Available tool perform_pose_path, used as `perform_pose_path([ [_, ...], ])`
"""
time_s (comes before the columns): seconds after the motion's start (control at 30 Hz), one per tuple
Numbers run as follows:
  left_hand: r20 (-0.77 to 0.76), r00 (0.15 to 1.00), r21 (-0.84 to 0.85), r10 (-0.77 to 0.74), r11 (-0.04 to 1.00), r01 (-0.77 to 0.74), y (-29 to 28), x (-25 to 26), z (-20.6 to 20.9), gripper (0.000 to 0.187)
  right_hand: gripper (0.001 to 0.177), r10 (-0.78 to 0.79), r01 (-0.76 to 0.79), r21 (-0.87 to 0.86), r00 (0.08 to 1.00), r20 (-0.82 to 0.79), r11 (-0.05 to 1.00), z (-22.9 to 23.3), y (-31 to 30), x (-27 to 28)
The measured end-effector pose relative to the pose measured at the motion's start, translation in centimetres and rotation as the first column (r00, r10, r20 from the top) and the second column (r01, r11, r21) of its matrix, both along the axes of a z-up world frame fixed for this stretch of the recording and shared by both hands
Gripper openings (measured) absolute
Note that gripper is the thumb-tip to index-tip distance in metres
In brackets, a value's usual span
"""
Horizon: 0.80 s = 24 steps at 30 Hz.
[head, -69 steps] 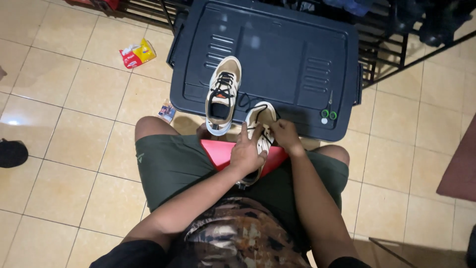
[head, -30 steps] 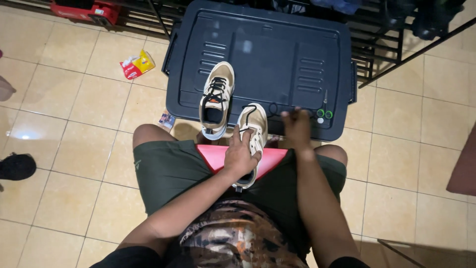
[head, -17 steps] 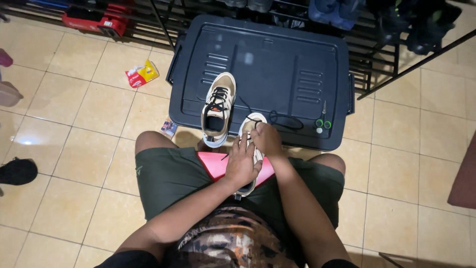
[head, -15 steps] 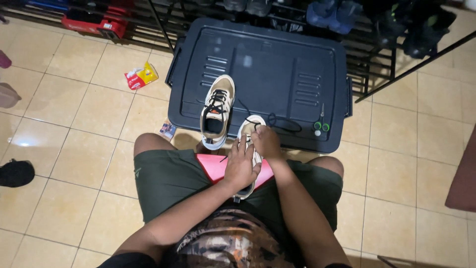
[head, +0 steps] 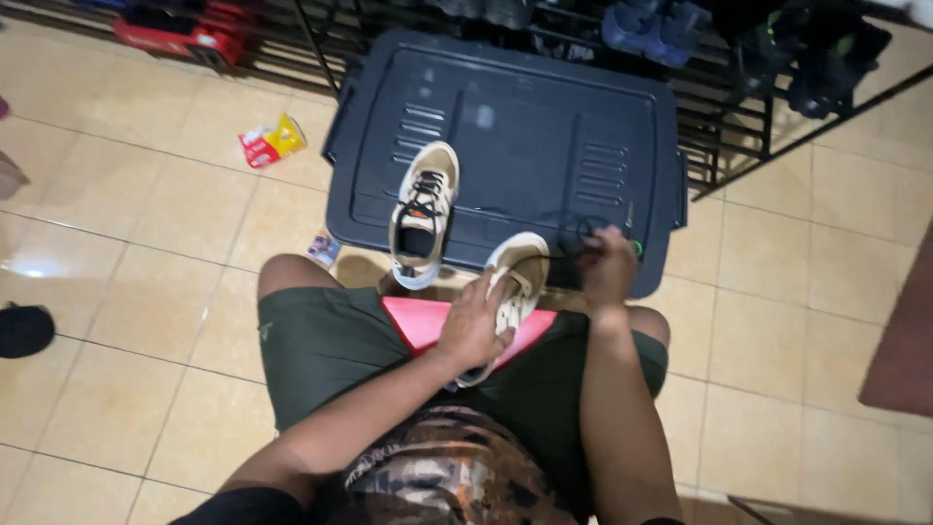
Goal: The person selects a pair of shoes from a multi-tiered rack, places them on a plastic bin, and ties the laces.
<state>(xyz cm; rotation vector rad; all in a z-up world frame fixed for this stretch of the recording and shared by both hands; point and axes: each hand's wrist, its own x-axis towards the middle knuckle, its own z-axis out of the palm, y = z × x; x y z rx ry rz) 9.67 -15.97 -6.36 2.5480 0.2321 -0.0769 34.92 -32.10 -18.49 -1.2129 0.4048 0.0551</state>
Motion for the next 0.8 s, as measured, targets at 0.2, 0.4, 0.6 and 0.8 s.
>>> perform_pose_path([
  [0.2,0.005,0.997,-0.004,0.077,0.997,-0.077,0.5,-0.3,-0.4,0.073,0.028,0.800,-0.713,-0.472,0.600,-0.028,0.518,3.0,5.1,-7.7],
  [0.4,-0.014,0.995,0.003,0.094,0.996,-0.094,0.4,-0.2,0.0,0.070,0.031,0.898,-0.417,-0.903,0.429,-0.097,0.102,2.9,6.4,-8.7],
  [0.6,-0.014,0.995,0.002,0.102,0.995,-0.102,0.4,-0.2,-0.7,0.071,0.025,0.924,-0.359,-0.930,0.374,-0.074,0.071,4.2,6.3,-9.4],
  [0.8,-0.048,0.994,-0.003,0.094,0.996,-0.094,0.3,-0.3,-0.4,0.070,0.024,0.841,-0.381,-0.924,0.511,-0.174,0.040,5.2,8.3,-10.0],
])
